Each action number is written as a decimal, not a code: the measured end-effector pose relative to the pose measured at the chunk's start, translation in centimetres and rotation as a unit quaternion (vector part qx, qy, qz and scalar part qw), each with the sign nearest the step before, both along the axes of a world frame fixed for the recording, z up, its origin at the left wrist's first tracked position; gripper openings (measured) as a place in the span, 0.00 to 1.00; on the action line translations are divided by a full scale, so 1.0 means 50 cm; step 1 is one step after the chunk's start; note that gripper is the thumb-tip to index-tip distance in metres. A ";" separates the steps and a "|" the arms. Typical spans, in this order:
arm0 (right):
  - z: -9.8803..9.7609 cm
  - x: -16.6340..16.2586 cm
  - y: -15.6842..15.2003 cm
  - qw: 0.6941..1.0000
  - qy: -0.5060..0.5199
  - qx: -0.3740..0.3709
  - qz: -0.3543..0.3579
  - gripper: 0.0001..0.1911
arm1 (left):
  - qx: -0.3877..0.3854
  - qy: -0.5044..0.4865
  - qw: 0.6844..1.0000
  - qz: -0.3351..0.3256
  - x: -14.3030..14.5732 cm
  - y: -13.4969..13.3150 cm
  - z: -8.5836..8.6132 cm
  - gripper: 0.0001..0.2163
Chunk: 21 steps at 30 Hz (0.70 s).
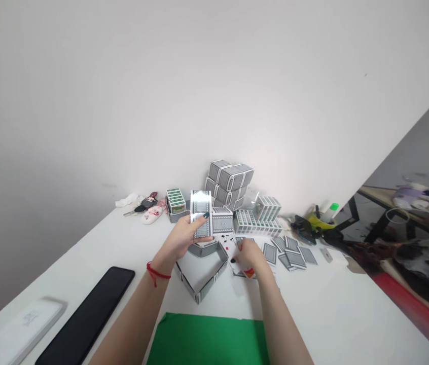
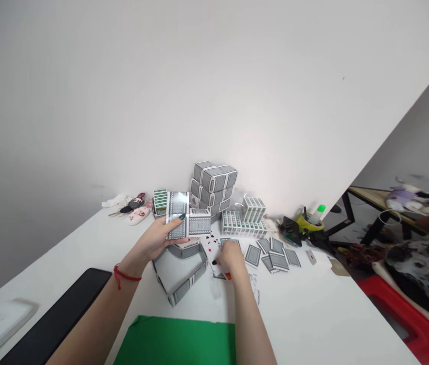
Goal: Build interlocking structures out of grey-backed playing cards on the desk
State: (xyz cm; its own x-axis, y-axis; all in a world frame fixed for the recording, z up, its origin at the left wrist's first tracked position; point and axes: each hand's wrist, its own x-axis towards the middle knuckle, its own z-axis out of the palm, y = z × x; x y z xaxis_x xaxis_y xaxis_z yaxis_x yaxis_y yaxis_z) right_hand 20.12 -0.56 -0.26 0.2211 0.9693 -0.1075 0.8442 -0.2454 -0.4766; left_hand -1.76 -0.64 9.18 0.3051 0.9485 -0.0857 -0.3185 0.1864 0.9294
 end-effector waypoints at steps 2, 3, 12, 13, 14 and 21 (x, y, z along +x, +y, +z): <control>0.002 0.010 0.002 1.000 0.028 0.004 -0.004 0.08 | -0.006 -0.009 1.000 0.012 0.000 -0.002 0.003 0.13; 0.004 0.014 0.002 0.999 0.043 0.008 -0.006 0.07 | -0.008 -0.016 1.000 0.017 -0.001 -0.002 0.004 0.12; 0.056 0.035 -0.007 0.988 0.132 0.079 0.008 0.09 | -0.050 -0.124 0.990 0.046 -0.015 0.012 -0.005 0.10; 0.062 0.036 -0.009 0.986 0.138 0.089 0.004 0.10 | -0.056 -0.133 0.988 0.053 -0.016 0.014 -0.006 0.09; 0.069 0.036 -0.011 0.985 0.143 0.099 -0.002 0.11 | -0.061 -0.140 0.986 0.063 -0.016 0.016 -0.006 0.09; 0.127 0.000 -0.038 0.847 0.504 0.168 -0.004 0.14 | -0.081 -0.167 0.976 0.111 -0.014 0.019 -0.002 0.08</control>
State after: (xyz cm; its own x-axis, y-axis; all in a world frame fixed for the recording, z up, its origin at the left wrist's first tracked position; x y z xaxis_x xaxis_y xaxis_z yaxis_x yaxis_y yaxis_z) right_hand 20.11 -2.47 6.07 0.1881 0.9815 0.0354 -0.0337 0.0424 -0.9985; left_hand -2.48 0.33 9.10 0.1310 0.9764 -0.1719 -0.6473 0.2155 0.7311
